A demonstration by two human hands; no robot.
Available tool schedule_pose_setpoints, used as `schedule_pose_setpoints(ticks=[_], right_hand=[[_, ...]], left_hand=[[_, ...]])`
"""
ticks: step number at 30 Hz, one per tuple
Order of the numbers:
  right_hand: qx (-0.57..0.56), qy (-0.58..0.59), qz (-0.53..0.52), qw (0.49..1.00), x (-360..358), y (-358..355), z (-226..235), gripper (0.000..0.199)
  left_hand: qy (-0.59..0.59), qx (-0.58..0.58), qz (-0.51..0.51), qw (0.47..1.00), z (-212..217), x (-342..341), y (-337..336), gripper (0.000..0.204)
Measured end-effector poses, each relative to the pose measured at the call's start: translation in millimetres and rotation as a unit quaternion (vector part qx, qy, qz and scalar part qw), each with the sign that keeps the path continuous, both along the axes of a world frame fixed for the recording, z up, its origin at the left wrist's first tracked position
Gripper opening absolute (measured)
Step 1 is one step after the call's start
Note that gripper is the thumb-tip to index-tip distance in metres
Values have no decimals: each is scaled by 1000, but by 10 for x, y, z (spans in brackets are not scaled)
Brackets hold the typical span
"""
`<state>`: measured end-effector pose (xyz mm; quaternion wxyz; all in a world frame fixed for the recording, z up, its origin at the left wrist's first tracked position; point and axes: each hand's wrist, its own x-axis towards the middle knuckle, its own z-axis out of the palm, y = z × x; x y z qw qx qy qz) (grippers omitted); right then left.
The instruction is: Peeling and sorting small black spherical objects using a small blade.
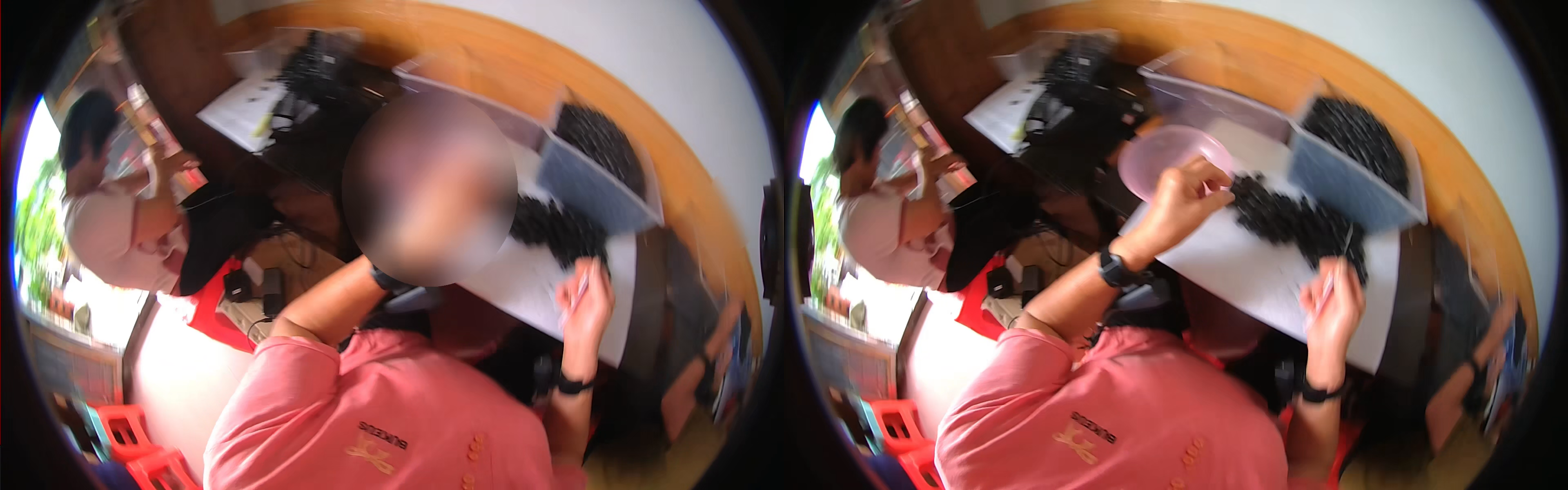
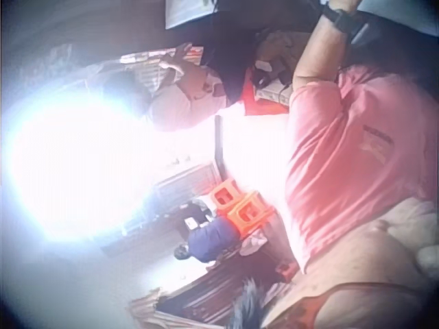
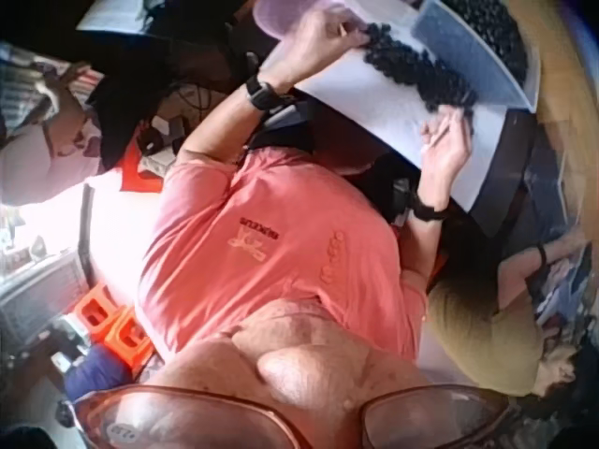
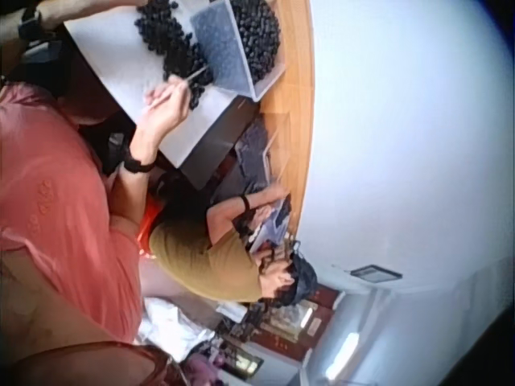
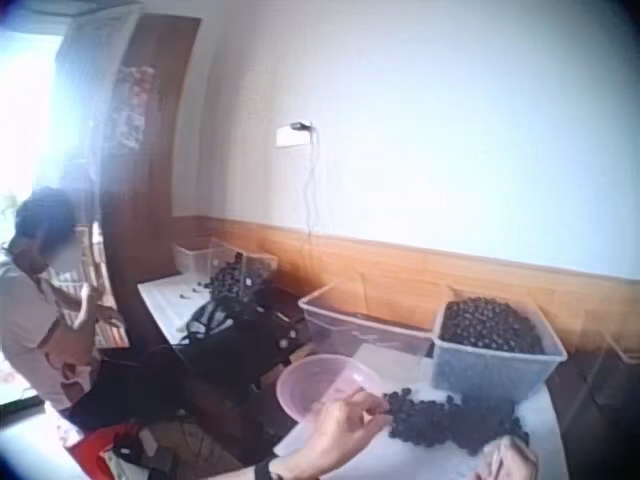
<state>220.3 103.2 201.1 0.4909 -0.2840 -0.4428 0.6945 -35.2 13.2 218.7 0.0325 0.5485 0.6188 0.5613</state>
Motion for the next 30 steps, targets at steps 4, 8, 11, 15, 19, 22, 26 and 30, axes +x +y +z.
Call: schedule_pose_setpoints(ticks=[4,8,11,15,19,22,26,30], right_hand=[[-22,145,22,989,-283,312,391,30],[-52,172,14,984,-271,708,414,37],[-74,222,-6,972,-113,854,353,38],[-93,254,-46,962,-70,817,313,40],[-93,265,-82,956,-108,771,329,36],[-68,272,-102,954,-132,733,375,41],[-2,228,-152,962,-139,679,442,36],[280,91,-314,903,-112,674,441,27]], left_hand=[[-140,-168,-219,951,156,474,-183,13],[-193,-214,-390,875,-144,849,-90,11],[-186,-254,-399,861,-217,1177,-28,29],[-314,-237,-418,819,-174,1485,-3,57],[-469,-194,-401,762,-272,1741,64,57],[-512,-187,-380,748,-275,1802,51,52],[-503,-207,-377,750,-279,1802,17,52],[-544,-247,-383,705,-287,1850,-33,48]])
